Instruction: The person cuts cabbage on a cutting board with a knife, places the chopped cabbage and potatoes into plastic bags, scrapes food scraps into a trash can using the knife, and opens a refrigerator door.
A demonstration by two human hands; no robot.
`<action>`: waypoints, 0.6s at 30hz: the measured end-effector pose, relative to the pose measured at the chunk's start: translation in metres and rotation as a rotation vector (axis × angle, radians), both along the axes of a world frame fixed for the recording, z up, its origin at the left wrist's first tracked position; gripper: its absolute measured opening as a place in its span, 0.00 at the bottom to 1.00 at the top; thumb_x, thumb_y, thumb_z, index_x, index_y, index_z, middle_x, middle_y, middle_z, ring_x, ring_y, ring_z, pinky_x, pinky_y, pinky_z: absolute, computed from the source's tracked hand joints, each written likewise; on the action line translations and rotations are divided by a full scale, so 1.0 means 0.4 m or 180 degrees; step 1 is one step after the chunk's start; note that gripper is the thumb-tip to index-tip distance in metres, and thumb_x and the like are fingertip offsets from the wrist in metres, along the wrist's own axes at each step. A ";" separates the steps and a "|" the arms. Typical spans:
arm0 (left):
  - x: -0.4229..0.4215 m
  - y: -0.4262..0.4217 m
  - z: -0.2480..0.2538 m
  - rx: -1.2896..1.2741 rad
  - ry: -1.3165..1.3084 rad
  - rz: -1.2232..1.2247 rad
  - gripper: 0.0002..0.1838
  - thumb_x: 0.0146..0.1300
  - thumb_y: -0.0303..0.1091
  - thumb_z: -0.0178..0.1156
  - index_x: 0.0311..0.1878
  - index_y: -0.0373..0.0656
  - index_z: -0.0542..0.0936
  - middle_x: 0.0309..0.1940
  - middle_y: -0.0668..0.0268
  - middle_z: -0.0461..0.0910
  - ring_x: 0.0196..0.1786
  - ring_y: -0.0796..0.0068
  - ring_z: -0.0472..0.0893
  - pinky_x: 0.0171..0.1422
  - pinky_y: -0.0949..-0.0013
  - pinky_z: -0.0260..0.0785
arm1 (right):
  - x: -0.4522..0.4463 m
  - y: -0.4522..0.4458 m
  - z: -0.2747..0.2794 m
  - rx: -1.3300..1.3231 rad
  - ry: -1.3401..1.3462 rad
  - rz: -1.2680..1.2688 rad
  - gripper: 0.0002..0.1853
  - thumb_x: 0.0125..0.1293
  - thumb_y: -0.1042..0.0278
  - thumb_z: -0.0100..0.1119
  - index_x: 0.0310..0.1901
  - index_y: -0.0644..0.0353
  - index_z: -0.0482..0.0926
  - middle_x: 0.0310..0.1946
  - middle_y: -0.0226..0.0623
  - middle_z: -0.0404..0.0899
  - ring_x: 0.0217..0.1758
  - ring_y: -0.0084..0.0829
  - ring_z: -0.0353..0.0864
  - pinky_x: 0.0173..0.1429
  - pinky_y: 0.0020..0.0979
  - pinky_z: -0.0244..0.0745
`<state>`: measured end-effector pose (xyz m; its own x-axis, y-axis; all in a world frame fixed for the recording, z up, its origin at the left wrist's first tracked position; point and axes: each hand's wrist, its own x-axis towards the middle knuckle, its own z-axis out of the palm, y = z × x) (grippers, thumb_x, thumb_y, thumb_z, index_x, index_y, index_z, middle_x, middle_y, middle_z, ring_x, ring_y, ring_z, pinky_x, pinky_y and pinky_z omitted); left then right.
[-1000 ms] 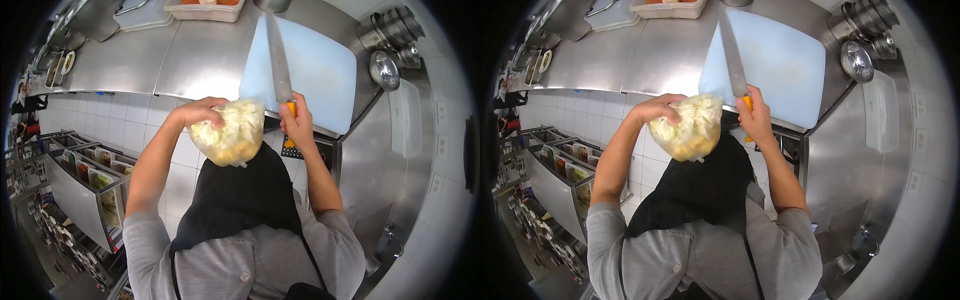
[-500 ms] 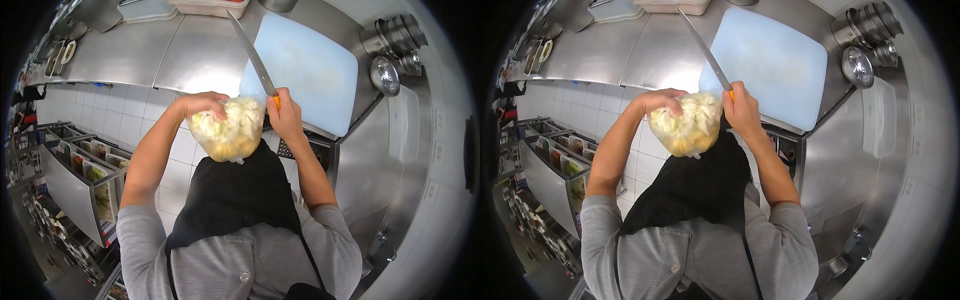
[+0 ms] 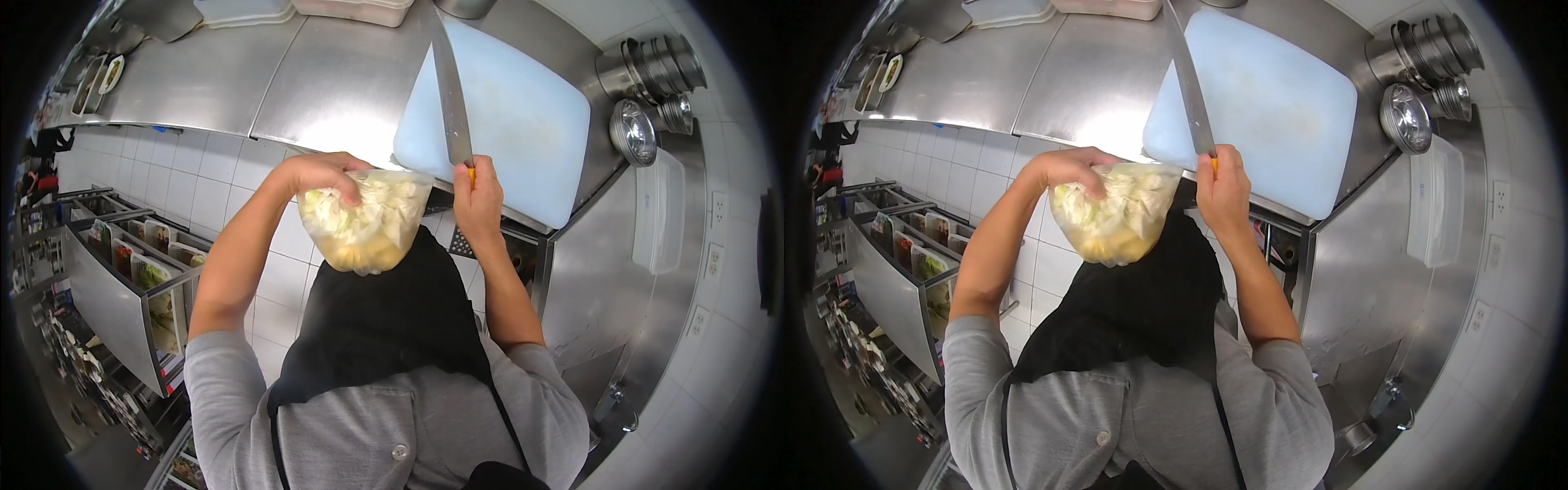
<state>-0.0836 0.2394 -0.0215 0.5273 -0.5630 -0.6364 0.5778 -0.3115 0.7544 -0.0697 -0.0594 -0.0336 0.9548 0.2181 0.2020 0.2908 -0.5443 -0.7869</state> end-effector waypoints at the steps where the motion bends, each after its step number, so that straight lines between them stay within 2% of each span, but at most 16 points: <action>1: -0.002 0.005 0.007 -0.0049 0.0001 0.0085 0.30 0.45 0.36 0.68 0.56 0.40 0.84 0.44 0.62 0.86 0.46 0.70 0.85 0.53 0.67 0.76 | -0.004 -0.005 0.002 0.0028 0.0056 -0.0050 0.09 0.73 0.68 0.55 0.45 0.66 0.74 0.38 0.53 0.78 0.41 0.58 0.79 0.44 0.48 0.75; 6: 0.006 0.028 0.030 0.0049 0.0121 0.0323 0.33 0.45 0.34 0.67 0.60 0.38 0.81 0.47 0.63 0.84 0.48 0.71 0.83 0.55 0.69 0.75 | -0.012 0.013 -0.010 0.0004 -0.0149 0.0117 0.09 0.73 0.68 0.55 0.45 0.66 0.74 0.38 0.53 0.78 0.40 0.58 0.79 0.44 0.48 0.75; 12: 0.024 0.021 0.011 0.0353 0.0016 -0.0011 0.33 0.45 0.34 0.67 0.60 0.38 0.81 0.46 0.63 0.85 0.47 0.71 0.83 0.54 0.70 0.76 | -0.021 0.064 -0.037 -0.0117 -0.0318 0.0165 0.09 0.73 0.68 0.56 0.46 0.65 0.74 0.41 0.53 0.77 0.40 0.58 0.78 0.44 0.51 0.75; 15: 0.014 0.018 0.012 0.0120 -0.0085 0.0068 0.29 0.46 0.35 0.67 0.56 0.39 0.84 0.42 0.63 0.86 0.45 0.71 0.84 0.52 0.69 0.76 | -0.019 0.062 -0.047 -0.0117 -0.0642 0.0122 0.09 0.73 0.68 0.57 0.47 0.65 0.74 0.43 0.53 0.75 0.40 0.58 0.78 0.43 0.50 0.75; 18: 0.010 0.020 0.018 -0.0065 0.0000 0.0160 0.33 0.45 0.34 0.67 0.60 0.37 0.81 0.45 0.63 0.85 0.47 0.71 0.83 0.54 0.70 0.76 | -0.027 0.053 -0.054 -0.0084 -0.0689 0.0040 0.09 0.72 0.69 0.57 0.48 0.65 0.75 0.42 0.53 0.75 0.40 0.57 0.78 0.42 0.50 0.75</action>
<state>-0.0798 0.2475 -0.0143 0.5552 -0.5486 -0.6251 0.5924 -0.2668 0.7602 -0.0805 -0.0382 -0.0551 0.8870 0.2375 0.3961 0.4582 -0.5593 -0.6908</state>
